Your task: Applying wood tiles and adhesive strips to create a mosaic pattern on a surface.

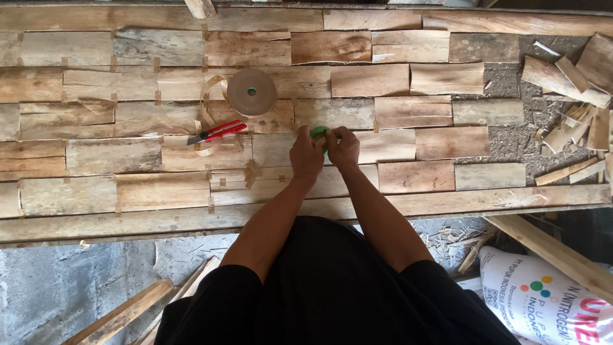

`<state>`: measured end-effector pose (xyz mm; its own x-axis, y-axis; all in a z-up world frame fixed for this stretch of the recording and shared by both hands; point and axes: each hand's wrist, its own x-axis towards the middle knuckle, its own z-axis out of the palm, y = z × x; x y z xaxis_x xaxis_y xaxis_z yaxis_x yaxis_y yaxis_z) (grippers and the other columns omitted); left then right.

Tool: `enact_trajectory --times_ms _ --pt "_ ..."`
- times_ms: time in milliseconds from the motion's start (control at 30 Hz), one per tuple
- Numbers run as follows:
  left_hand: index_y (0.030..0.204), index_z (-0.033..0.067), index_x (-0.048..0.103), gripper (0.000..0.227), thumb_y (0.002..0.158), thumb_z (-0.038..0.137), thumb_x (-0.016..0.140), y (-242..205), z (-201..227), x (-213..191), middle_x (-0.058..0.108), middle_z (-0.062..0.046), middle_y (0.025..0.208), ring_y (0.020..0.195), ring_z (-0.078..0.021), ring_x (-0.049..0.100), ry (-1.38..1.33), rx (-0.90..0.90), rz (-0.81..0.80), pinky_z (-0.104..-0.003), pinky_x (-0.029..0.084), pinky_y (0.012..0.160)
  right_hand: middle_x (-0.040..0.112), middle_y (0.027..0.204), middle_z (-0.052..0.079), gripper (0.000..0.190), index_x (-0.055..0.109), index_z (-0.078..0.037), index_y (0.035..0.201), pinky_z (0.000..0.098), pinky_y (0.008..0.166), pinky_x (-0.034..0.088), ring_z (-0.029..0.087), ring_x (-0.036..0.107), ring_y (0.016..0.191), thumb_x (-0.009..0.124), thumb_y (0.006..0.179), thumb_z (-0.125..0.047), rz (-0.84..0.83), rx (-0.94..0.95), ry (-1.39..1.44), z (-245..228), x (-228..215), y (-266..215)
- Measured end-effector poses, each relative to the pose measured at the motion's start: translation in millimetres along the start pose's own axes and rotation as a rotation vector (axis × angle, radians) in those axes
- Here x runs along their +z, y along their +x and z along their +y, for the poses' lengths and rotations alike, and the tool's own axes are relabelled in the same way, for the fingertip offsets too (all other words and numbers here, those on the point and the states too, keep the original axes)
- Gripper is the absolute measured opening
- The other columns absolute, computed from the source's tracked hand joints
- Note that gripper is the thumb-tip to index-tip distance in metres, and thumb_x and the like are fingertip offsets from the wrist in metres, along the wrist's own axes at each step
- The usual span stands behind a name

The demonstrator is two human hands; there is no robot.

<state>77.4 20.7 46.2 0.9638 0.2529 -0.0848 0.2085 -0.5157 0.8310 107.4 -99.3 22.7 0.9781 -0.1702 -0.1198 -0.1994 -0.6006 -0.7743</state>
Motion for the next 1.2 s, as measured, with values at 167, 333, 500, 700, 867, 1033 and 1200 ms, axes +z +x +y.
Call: enact_trajectory --times_ms 167,333,500,700,867,1033,1200 --pt "0.122 0.0088 0.056 0.031 0.091 0.007 0.062 1.6 -10.0 -1.2 0.069 -0.013 0.088 0.082 -0.0366 0.069 -0.048 0.022 0.029 -0.051 0.054 0.071 0.076 0.092 0.013 0.028 0.074 -0.006 0.096 0.0423 0.079 0.056 0.029 0.074 0.089 0.07 0.095 -0.033 -0.001 -0.033 0.034 2.8 -4.1 2.1" --pt "0.121 0.0073 0.058 0.03 0.093 0.004 0.068 -4.8 -11.5 -4.2 0.069 -0.011 0.09 0.083 -0.0266 0.069 -0.259 0.006 0.083 -0.041 0.055 0.074 0.075 0.097 0.014 0.025 0.074 -0.007 0.106 0.042 0.078 0.056 0.029 0.072 0.09 0.073 0.098 -0.031 0.11 -0.288 0.061 -9.8 -25.4 -5.5" --pt "0.127 0.0012 0.054 0.04 0.091 0.002 0.073 -5.0 3.4 -4.1 0.065 -0.004 0.094 0.083 -0.0093 0.061 -0.669 -0.025 0.098 -0.025 0.052 0.072 0.076 0.084 0.007 0.022 0.071 -0.004 0.109 0.0281 0.054 0.051 0.01 0.063 0.064 0.071 0.096 -0.022 -0.272 0.031 0.354 -48.8 -61.3 -7.8" --pt "0.128 -0.0009 0.053 0.044 0.091 0.005 0.077 5.0 19.7 5.2 0.063 -0.004 0.094 0.08 -0.0079 0.059 -0.691 -0.047 0.143 -0.023 0.051 0.07 0.073 0.083 0.002 0.015 0.072 -0.001 0.101 0.0213 0.064 0.053 0.004 0.065 0.073 0.07 0.099 -0.015 -0.371 -0.063 0.564 -33.3 -63.8 14.0" --pt "0.125 -0.0006 0.056 0.042 0.09 0.008 0.079 17.4 41.5 -1.9 0.065 -0.003 0.09 0.074 -0.008 0.059 -0.639 -0.093 0.185 -0.022 0.05 0.065 0.066 0.076 -0.002 0.014 0.072 -0.002 0.1 0.0219 0.057 0.046 0.004 0.055 0.064 0.068 0.099 -0.016 -0.391 -0.016 0.497 -39.7 -66.1 35.4" --pt "0.119 0.0011 0.061 0.041 0.087 0.014 0.082 35.9 40.7 -19.3 0.067 -0.004 0.089 0.07 -0.0094 0.06 -0.55 -0.085 0.224 -0.024 0.051 0.061 0.065 0.079 -0.003 0.014 0.072 -0.004 0.1 0.0208 0.059 0.048 0.002 0.055 0.067 0.069 0.099 -0.017 -0.337 -0.16 0.421 -47.0 -56.2 73.0" --pt "0.118 0.0046 0.065 0.035 0.089 0.019 0.078 75.0 -15.2 -27.4 0.07 -0.012 0.109 0.092 -0.0286 0.068 -0.05 0.112 0.121 -0.039 0.055 0.081 0.074 0.095 0.008 0.014 0.069 -0.002 0.103 0.0281 0.074 0.058 0.014 0.07 0.082 0.068 0.101 -0.016 -0.202 -0.479 0.258 -56.1 -43.2 122.2"
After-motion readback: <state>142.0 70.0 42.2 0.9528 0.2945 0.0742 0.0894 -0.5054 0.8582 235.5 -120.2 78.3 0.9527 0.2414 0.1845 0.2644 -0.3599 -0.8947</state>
